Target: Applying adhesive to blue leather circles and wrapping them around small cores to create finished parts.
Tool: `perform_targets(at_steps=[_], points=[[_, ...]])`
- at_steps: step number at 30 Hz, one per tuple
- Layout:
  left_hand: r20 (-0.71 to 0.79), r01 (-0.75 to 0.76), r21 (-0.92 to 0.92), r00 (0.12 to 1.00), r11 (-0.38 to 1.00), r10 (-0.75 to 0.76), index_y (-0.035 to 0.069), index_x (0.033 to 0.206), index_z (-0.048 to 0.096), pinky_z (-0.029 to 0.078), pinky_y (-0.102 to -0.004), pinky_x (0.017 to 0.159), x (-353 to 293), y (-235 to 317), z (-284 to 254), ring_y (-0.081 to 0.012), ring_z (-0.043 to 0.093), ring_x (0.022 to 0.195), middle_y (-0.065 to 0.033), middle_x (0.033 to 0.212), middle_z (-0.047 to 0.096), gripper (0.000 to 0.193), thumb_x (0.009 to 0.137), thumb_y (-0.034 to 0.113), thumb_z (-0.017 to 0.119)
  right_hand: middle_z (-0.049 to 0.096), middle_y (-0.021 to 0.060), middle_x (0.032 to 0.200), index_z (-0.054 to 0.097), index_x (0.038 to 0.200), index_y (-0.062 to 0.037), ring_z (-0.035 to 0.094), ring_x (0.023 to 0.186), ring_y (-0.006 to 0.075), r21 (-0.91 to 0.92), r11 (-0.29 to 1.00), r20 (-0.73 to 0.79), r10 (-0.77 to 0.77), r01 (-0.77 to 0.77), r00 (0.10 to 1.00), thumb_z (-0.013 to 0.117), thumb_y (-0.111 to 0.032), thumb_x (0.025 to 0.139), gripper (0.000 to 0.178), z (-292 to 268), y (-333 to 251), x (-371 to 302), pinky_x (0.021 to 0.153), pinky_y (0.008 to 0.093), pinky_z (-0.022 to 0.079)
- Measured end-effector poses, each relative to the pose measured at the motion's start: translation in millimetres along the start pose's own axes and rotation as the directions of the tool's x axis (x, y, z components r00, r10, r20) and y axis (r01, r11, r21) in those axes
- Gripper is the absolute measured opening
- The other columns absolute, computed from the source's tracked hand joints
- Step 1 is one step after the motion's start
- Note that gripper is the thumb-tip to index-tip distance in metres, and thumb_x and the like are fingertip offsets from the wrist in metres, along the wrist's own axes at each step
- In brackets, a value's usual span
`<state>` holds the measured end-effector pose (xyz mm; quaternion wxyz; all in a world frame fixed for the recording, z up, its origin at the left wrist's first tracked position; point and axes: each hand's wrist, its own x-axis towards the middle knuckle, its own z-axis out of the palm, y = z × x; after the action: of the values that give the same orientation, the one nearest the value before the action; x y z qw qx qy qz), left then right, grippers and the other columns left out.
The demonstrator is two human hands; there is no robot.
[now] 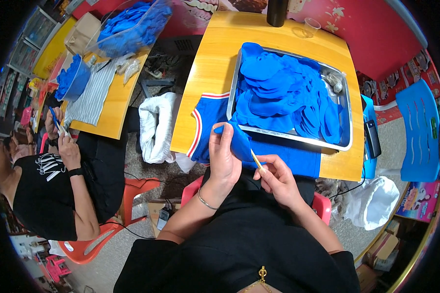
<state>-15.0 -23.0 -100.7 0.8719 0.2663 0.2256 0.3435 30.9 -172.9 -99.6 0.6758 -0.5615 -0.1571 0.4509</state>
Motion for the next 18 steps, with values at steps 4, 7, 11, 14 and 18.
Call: perform_targets(at_steps=[4,7,11,14,18], points=[[0.019,-0.004,-0.011,1.0,1.0,0.004,0.01,0.097,0.052,0.047,-0.0222,0.073,0,-2,2,-0.008,0.056,0.082,-0.0025,0.09,0.059,0.011,0.091,0.019,0.055,0.062,0.0087,0.09,0.056,0.108,-0.001,0.063,0.079,0.0142,-0.284,0.941,-0.08,-0.212,0.182,0.974,0.053,0.003,0.086,0.023,3,1,5,0.061,0.0254,0.048],[0.038,-0.028,0.013,0.999,1.0,0.028,0.008,0.101,0.053,0.047,-0.024,0.078,1,-2,-2,-0.0118,0.058,0.09,-0.0085,0.098,0.061,0.014,0.09,0.017,0.055,0.062,0.0082,0.089,0.056,0.108,-0.0013,0.063,0.077,0.0142,-0.716,0.606,-0.01,-0.504,0.346,0.864,0.053,0.003,0.086,0.023,3,-6,7,0.059,0.0263,0.048],[0.072,-0.05,0.044,0.996,0.998,0.047,0.006,0.107,0.055,0.046,-0.0263,0.085,5,-2,-8,-0.0155,0.058,0.099,-0.0129,0.105,0.061,0.019,0.09,0.014,0.056,0.063,0.0103,0.084,0.057,0.106,-0.0029,0.064,0.073,0.0174,-0.767,0.536,0.026,-0.524,0.353,0.851,0.052,0.001,0.086,0.021,4,-11,8,0.059,0.0289,0.049],[0.123,-0.105,0.065,0.988,0.992,0.096,0.005,0.109,0.055,0.045,-0.0261,0.088,6,-3,-10,-0.0165,0.058,0.101,-0.0145,0.106,0.061,0.021,0.089,0.012,0.056,0.062,0.0111,0.083,0.055,0.107,-0.0021,0.065,0.075,0.0182,-0.099,0.989,0.018,0.114,-0.112,0.993,0.052,0.0,0.087,0.02,1,-24,1,0.061,0.0293,0.049],[0.114,-0.129,0.09,0.986,0.988,0.118,0.004,0.109,0.056,0.044,-0.0256,0.089,6,-2,-11,-0.0164,0.057,0.102,-0.0156,0.108,0.061,0.022,0.088,0.009,0.057,0.059,0.0048,0.077,0.051,0.112,-0.0041,0.049,0.054,0.0063,-0.556,0.822,-0.019,-0.164,0.126,0.986,0.047,-0.008,0.092,0.021,4,-30,0,0.048,0.0208,0.039]])
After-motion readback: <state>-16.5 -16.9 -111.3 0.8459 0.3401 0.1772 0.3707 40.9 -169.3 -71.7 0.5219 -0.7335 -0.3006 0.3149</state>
